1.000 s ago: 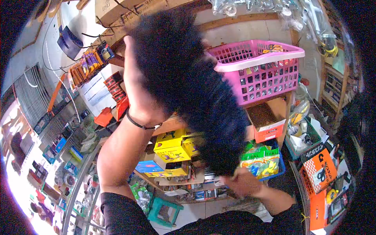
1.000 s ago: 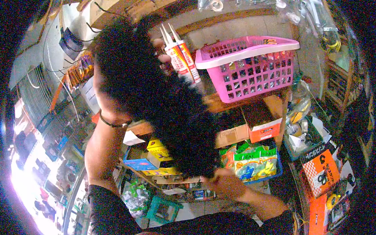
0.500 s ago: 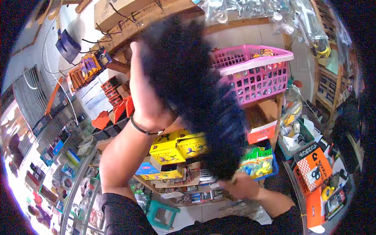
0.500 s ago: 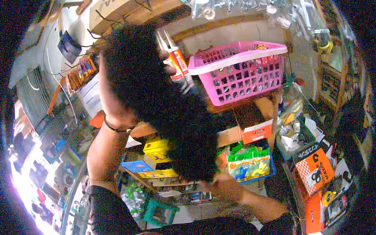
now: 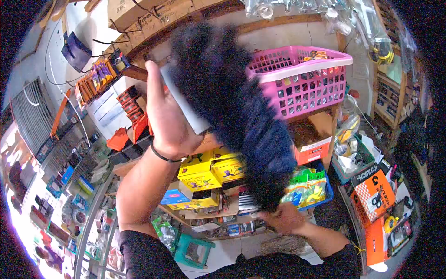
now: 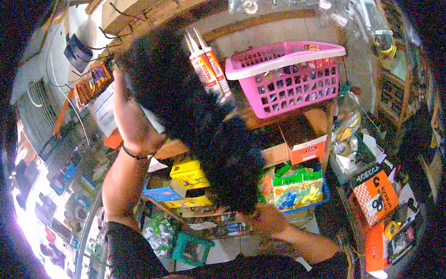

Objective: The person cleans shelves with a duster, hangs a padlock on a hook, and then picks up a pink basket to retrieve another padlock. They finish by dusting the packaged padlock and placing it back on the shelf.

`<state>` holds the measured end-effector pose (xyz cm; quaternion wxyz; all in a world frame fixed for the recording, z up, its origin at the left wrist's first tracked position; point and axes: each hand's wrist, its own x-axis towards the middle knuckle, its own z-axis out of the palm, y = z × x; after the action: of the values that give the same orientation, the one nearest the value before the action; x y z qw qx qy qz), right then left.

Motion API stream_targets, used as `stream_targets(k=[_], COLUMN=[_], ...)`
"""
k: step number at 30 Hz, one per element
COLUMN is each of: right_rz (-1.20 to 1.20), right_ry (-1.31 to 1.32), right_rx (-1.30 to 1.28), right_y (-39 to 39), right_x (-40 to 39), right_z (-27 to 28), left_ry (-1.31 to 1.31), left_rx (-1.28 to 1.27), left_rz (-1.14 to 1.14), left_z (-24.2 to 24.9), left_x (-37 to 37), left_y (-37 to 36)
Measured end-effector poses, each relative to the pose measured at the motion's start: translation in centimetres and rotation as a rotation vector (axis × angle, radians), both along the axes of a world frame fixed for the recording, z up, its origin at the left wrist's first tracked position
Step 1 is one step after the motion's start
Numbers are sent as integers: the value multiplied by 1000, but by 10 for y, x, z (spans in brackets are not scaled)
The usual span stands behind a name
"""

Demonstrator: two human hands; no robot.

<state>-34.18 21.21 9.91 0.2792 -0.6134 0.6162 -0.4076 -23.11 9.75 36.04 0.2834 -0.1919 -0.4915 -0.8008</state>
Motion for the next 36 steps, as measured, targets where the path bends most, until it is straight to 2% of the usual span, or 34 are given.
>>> stream_targets(k=[1,3,4,5,7,8,9,11,12,13,14,15,16,17,18,19,21,22,23,25,26,27,29,30,31,32,33,34,35,36], right_rz=[47,-11,-54,-57,-121,-42,13,115,116,-14,-142,-140,-19,100,70,67,-46,-75,-69,184,159,63,-28,108,242,287,287,161,35,36], right_ry=[25,16,15,26,-49,-186,53,-341,-338,-193,-47,-45,-82,-115,-65,-48,-147,50,70,176,134,-60,159,236,312,289,298,211,122,-30], right_rx=[37,-25,-78,-74,89,24,23,-214,-204,-54,95,104,48,-10,-158,-157,174,253,262,158,185,-38,215,249,278,126,120,122,127,63], right_y=[0,-5,-8,-12,-17,-16,-20,-26,-30,-35,-39,-42,-45,-49,-52,-57,-69,-77,-81,-88,-95,-94,-115,-117,-120,-123,-127,-130,-132,-145], right_x=[12,17,17,16,14,29,35,40,42,43,47,58,70,79,87,89,92,95,103,118,117,133,125,133,142,147,151,154,157,152], right_z=[3,-4,-5,-2,10,18,10,-2,7,22,30,29,27,27,32,35,38,24,21,18,16,53,35,41,47,32,39,50,56,36], left_ry=[-130,-201,-85,-74,-12,87,-77,-71,-54,-59,-7,47,-78,-87,-44,3,95,148,165,97,123,104,166,151,73,109,146,150,158,135], left_rx=[-276,-349,-334,-331,50,117,-273,-314,-244,-85,-25,30,-143,-300,-272,-246,152,119,131,-171,-155,-193,201,162,-160,-182,-205,-176,-38,36], left_rz=[-208,-316,-221,-223,104,-214,-6,-35,65,319,314,306,-64,-48,-85,-120,70,229,237,-138,-41,22,202,437,4,-5,-13,3,61,172], left_z=[-2,-5,-7,-10,-6,-9,-15,-17,-15,-10,-9,-7,-8,-12,-8,-6,-3,-5,-10,-25,-31,-29,-21,-24,-36,-42,-44,-44,-40,-34], left_x=[3,8,7,11,20,21,33,46,55,59,61,63,79,88,96,104,125,126,137,161,173,188,204,205,220,223,227,232,238,237], left_y=[-26,-51,-53,-53,-24,-35,-56,-87,-79,-69,-64,-64,-96,-125,-125,-124,-101,-104,-121,-157,-162,-163,-134,-139,-179,-190,-195,-195,-187,-176])
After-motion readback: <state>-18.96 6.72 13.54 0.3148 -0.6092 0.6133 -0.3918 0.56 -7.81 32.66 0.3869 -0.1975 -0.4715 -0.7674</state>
